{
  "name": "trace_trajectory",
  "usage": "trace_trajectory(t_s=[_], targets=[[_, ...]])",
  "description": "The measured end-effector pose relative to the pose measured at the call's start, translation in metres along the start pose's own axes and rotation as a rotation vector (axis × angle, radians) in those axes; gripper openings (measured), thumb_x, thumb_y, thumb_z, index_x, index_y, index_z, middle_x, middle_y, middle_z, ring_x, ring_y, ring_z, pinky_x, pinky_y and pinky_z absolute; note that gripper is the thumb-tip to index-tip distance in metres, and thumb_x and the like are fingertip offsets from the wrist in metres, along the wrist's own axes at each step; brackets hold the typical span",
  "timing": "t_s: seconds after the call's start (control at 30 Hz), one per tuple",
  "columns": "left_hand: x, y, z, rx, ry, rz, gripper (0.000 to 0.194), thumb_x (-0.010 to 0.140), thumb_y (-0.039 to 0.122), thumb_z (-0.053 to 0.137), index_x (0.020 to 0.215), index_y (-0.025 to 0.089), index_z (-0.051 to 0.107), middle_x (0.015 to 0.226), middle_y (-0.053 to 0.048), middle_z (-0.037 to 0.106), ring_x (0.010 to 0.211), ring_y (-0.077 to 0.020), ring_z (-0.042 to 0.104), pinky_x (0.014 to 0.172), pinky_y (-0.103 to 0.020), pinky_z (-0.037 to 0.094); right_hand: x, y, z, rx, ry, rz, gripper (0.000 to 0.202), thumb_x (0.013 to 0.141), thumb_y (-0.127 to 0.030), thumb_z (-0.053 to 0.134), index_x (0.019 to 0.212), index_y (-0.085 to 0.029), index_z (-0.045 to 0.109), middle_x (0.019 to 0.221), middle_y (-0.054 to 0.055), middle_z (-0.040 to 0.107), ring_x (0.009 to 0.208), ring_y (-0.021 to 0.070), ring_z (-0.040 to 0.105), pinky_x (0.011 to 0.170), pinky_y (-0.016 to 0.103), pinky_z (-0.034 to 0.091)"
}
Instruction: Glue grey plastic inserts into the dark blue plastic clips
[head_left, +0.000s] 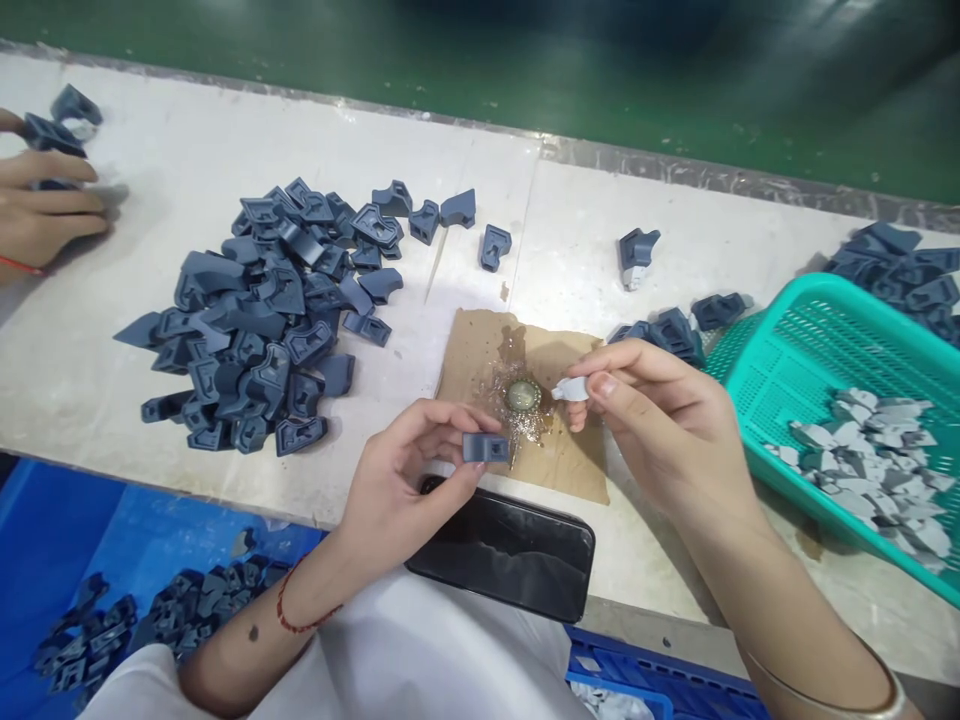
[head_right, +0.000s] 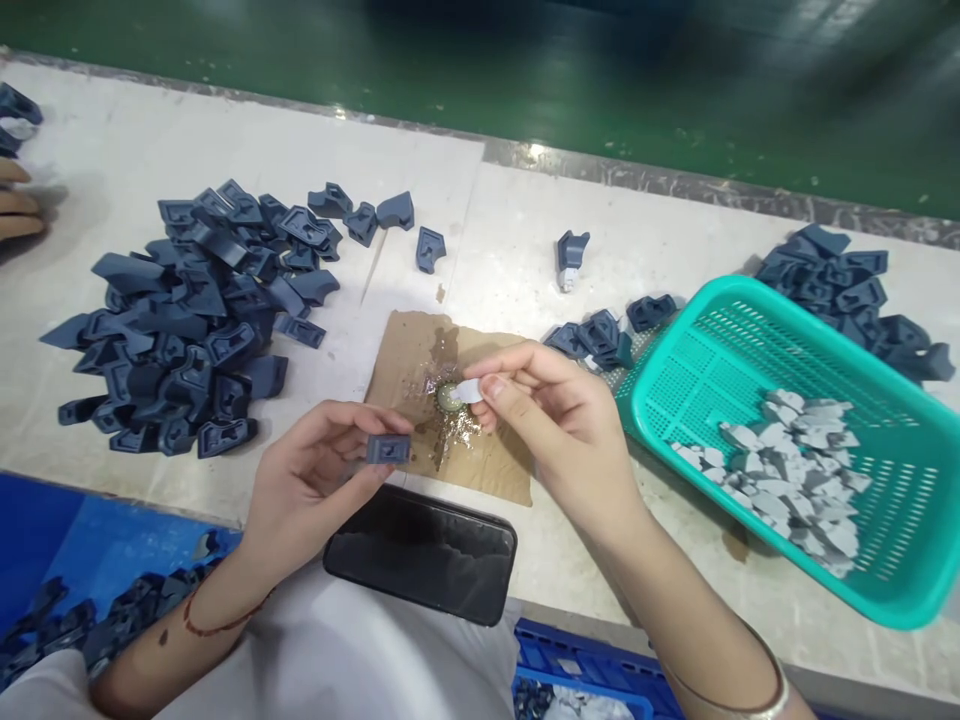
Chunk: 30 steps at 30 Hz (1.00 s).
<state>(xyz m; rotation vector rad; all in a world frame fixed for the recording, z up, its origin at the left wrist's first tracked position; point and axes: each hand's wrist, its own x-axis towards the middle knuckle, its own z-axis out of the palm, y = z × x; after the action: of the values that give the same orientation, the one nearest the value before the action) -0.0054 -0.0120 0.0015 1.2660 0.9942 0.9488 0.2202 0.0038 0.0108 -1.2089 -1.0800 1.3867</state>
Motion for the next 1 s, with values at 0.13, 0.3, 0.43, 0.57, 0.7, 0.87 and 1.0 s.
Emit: trace_trajectory(t_s=[0.13, 0.3, 0.43, 0.57, 0.7, 0.87, 1.0], targets=[[-0.002, -0.001, 0.000, -0.054, -0.032, -0.072, 0.020, 0.097, 0.011, 0.064, 0.114, 0.022, 0.067, 0.110, -0.003, 0.076, 0.096, -0.0113, 0.073, 0.085, -0.018, 0.058, -0.005, -0.001, 0.005, -0.082, -0.031, -0.016, 0.008, 0.097, -0.034, 0.073, 0.099, -0.028, 0.078, 0.076, -0.001, 0.071, 0.067, 0.0110, 0.065, 0.063, 0.023, 0.052], [-0.001, -0.003, -0.002, 0.029, -0.058, -0.009, 0.022, 0.097, 0.014, 0.067, 0.116, 0.023, 0.072, 0.116, -0.003, 0.075, 0.104, -0.0113, 0.072, 0.088, -0.016, 0.058, -0.007, -0.009, 0.015, -0.106, -0.074, -0.051, 0.002, 0.093, -0.025, 0.076, 0.093, -0.026, 0.077, 0.078, -0.002, 0.073, 0.066, 0.0097, 0.065, 0.061, 0.020, 0.053], [-0.002, -0.004, -0.002, 0.078, -0.083, -0.073, 0.023, 0.098, 0.020, 0.069, 0.120, 0.023, 0.072, 0.109, -0.001, 0.079, 0.091, -0.0091, 0.073, 0.076, -0.012, 0.056, -0.008, -0.011, 0.018, -0.128, -0.128, -0.071, 0.008, 0.095, -0.019, 0.072, 0.094, -0.027, 0.075, 0.083, -0.003, 0.075, 0.072, 0.0088, 0.069, 0.065, 0.018, 0.055], [-0.002, -0.004, -0.005, 0.183, -0.156, -0.031, 0.022, 0.100, 0.022, 0.068, 0.121, 0.024, 0.072, 0.104, 0.000, 0.078, 0.087, -0.0093, 0.071, 0.077, -0.015, 0.055, -0.012, -0.010, 0.016, -0.240, -0.187, -0.146, 0.010, 0.100, -0.020, 0.066, 0.100, -0.027, 0.072, 0.089, -0.005, 0.075, 0.078, 0.0067, 0.069, 0.071, 0.015, 0.055], [-0.002, -0.005, -0.008, 0.271, -0.241, 0.084, 0.031, 0.105, 0.020, 0.059, 0.134, 0.028, 0.068, 0.109, -0.001, 0.076, 0.094, -0.0105, 0.069, 0.085, -0.018, 0.054, -0.013, -0.009, 0.015, -0.371, -0.239, -0.227, 0.011, 0.103, -0.018, 0.060, 0.102, -0.026, 0.068, 0.094, -0.005, 0.074, 0.087, 0.0054, 0.069, 0.079, 0.014, 0.055], [-0.003, -0.009, -0.006, 0.192, -0.193, -0.052, 0.037, 0.104, 0.028, 0.062, 0.142, 0.027, 0.059, 0.118, -0.003, 0.074, 0.100, -0.0142, 0.072, 0.087, -0.023, 0.056, -0.011, -0.008, 0.015, -0.444, -0.269, -0.265, 0.012, 0.103, -0.015, 0.058, 0.103, -0.024, 0.066, 0.096, -0.005, 0.073, 0.088, 0.0050, 0.069, 0.079, 0.013, 0.054], [-0.004, -0.008, -0.004, 0.142, -0.176, -0.084, 0.033, 0.103, 0.031, 0.064, 0.136, 0.025, 0.060, 0.112, -0.003, 0.075, 0.101, -0.0151, 0.073, 0.087, -0.024, 0.056, -0.011, -0.007, 0.015, -0.473, -0.275, -0.265, 0.012, 0.103, -0.015, 0.058, 0.104, -0.023, 0.067, 0.096, -0.003, 0.073, 0.087, 0.0059, 0.069, 0.078, 0.015, 0.054]])
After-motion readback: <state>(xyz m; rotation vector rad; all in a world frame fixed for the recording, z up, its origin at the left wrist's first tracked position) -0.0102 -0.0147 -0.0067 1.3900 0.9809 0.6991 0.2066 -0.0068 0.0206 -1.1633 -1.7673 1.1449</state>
